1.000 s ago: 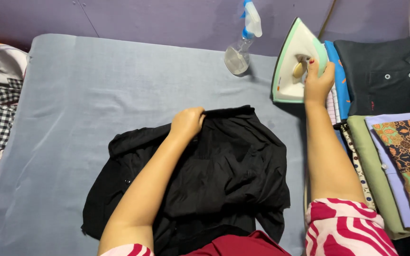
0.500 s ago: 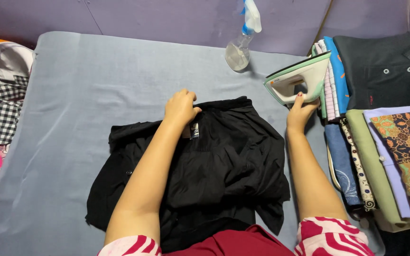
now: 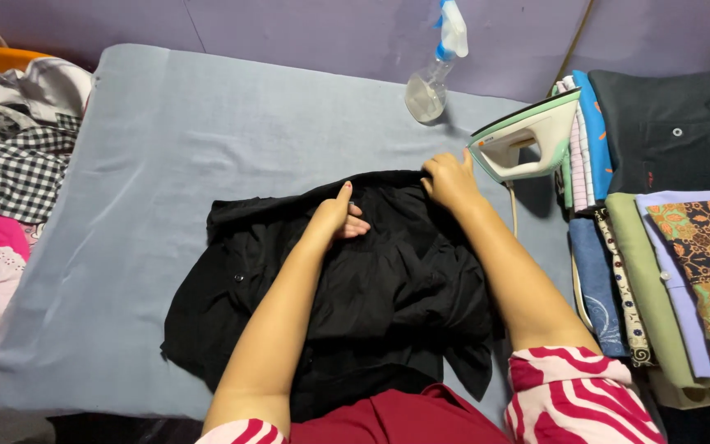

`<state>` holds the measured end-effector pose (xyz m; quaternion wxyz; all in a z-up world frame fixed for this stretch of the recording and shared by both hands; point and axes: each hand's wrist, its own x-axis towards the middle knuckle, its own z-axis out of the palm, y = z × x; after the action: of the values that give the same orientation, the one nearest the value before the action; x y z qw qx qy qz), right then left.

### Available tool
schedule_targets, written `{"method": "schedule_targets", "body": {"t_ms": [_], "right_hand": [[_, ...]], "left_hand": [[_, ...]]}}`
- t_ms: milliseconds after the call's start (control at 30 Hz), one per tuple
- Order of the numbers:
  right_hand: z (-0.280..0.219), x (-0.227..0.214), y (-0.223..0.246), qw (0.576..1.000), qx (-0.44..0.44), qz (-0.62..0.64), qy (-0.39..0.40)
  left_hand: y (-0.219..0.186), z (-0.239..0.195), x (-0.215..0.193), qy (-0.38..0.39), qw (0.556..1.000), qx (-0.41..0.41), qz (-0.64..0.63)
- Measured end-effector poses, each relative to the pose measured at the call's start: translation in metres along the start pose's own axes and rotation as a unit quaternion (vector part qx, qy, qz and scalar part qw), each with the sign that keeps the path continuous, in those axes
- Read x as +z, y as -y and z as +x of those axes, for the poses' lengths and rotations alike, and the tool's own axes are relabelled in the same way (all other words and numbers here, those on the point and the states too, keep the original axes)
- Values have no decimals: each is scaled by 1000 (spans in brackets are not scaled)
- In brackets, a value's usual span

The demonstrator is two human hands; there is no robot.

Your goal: Ironing a black short-sleeved shirt on an ironing board using a steam iron and a spray bottle.

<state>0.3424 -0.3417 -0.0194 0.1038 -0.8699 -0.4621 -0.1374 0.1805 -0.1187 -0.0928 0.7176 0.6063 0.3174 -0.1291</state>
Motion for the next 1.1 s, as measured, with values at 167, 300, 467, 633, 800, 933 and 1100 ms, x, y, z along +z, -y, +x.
{"method": "schedule_targets", "body": {"t_ms": [167, 300, 467, 633, 800, 933, 1100], "right_hand": [[-18, -86, 64, 994, -49, 72, -67], [-59, -155, 134, 979, -120, 167, 1], [-109, -197, 158, 942, -148, 302, 6], [-140, -169, 94, 910, 42, 391, -133], [-168, -110, 79, 924, 99, 367, 48], [-179, -104, 118, 922, 85, 353, 138], [-176, -108, 134, 917, 138, 312, 210]], "left_hand": [[-44, -52, 7, 41, 975, -15, -216], [-59, -75, 16, 82, 920, 28, -383], [-31, -111, -10, 91, 857, 172, -476], [-48, -229, -43, 64, 802, 242, -542], [-41, -274, -95, -24, 815, 301, -494], [-38, -304, -143, -65, 793, 369, -480], [-50, -340, -190, -73, 780, 470, -407]]}}
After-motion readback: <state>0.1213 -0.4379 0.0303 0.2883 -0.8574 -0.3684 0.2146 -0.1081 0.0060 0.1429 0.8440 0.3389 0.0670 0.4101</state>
